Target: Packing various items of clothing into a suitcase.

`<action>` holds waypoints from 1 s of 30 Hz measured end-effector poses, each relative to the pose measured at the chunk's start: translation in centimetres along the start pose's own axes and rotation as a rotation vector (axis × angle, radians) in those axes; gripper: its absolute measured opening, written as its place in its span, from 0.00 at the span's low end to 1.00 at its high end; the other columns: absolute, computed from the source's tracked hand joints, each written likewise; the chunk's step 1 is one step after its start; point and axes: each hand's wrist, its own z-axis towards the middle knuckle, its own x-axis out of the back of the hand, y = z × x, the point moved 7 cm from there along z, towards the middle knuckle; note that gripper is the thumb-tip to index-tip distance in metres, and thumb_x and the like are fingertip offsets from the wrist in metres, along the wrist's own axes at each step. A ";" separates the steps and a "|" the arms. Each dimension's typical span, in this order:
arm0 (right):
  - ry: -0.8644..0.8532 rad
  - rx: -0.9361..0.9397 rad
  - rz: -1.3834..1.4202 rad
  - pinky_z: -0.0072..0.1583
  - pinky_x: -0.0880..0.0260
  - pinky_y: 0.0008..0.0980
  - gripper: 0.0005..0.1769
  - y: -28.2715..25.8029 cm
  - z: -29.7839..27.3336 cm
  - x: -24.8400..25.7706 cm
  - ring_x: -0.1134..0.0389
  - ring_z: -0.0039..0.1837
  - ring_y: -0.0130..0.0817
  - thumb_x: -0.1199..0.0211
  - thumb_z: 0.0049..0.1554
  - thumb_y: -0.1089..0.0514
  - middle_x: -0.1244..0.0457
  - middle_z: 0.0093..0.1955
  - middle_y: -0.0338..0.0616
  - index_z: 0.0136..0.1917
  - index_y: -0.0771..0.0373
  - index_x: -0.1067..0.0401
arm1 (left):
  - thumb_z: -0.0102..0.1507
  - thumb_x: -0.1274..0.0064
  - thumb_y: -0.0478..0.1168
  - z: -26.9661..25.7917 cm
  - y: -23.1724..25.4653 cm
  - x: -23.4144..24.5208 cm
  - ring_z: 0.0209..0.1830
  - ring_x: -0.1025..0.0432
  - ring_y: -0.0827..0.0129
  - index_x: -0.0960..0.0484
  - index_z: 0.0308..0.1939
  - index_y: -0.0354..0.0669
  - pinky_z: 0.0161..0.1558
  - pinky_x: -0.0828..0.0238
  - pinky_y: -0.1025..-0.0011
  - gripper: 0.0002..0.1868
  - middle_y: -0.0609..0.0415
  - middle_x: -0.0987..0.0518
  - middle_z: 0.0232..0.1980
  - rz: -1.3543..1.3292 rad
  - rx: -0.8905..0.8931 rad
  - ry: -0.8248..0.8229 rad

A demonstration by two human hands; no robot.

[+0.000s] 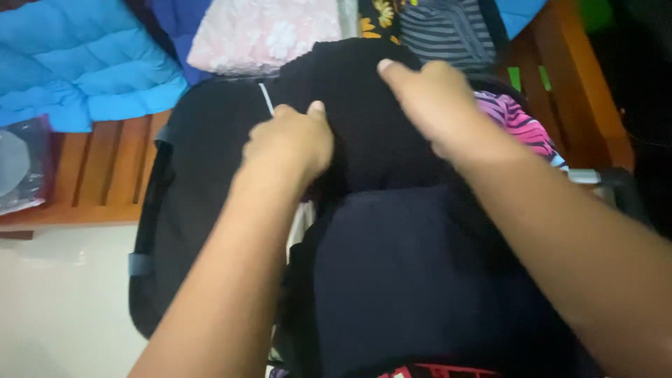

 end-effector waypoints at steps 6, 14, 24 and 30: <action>-0.137 -0.188 0.538 0.58 0.29 0.52 0.30 1.0 0.5 -1.7 0.27 0.60 0.55 0.44 0.56 0.40 0.30 0.54 0.64 0.53 0.70 0.26 | 0.71 0.67 0.59 1.2 -1.7 -2.6 0.60 0.28 0.36 0.37 0.67 0.28 0.62 0.33 0.50 0.36 0.26 0.24 0.58 -0.287 -0.060 0.107; 0.138 0.065 -0.070 0.64 0.36 0.58 0.32 2.6 0.2 -2.8 0.34 0.62 0.70 0.52 0.69 0.42 0.36 0.58 0.75 0.68 0.75 0.38 | 0.73 0.73 0.56 -1.9 -2.3 -2.9 0.50 0.24 0.34 0.32 0.58 0.33 0.54 0.30 0.45 0.29 0.28 0.20 0.47 -0.231 -0.089 0.113; 0.082 0.293 -0.203 0.64 0.38 0.60 0.30 0.7 2.8 -1.2 0.36 0.63 0.71 0.48 0.66 0.46 0.38 0.61 0.75 0.72 0.69 0.40 | 0.70 0.67 0.62 -1.8 2.7 1.7 0.79 0.52 0.40 0.49 0.78 0.51 0.63 0.53 0.22 0.36 0.47 0.49 0.79 0.038 -0.222 0.188; 0.213 0.623 -0.260 0.68 0.40 0.61 0.27 -5.3 -1.6 -0.6 0.39 0.67 0.72 0.50 0.68 0.46 0.43 0.74 0.65 0.74 0.62 0.37 | 0.69 0.69 0.58 1.8 5.2 -1.4 0.78 0.59 0.33 0.48 0.78 0.58 0.66 0.59 0.28 0.33 0.43 0.53 0.81 -0.200 -0.385 0.267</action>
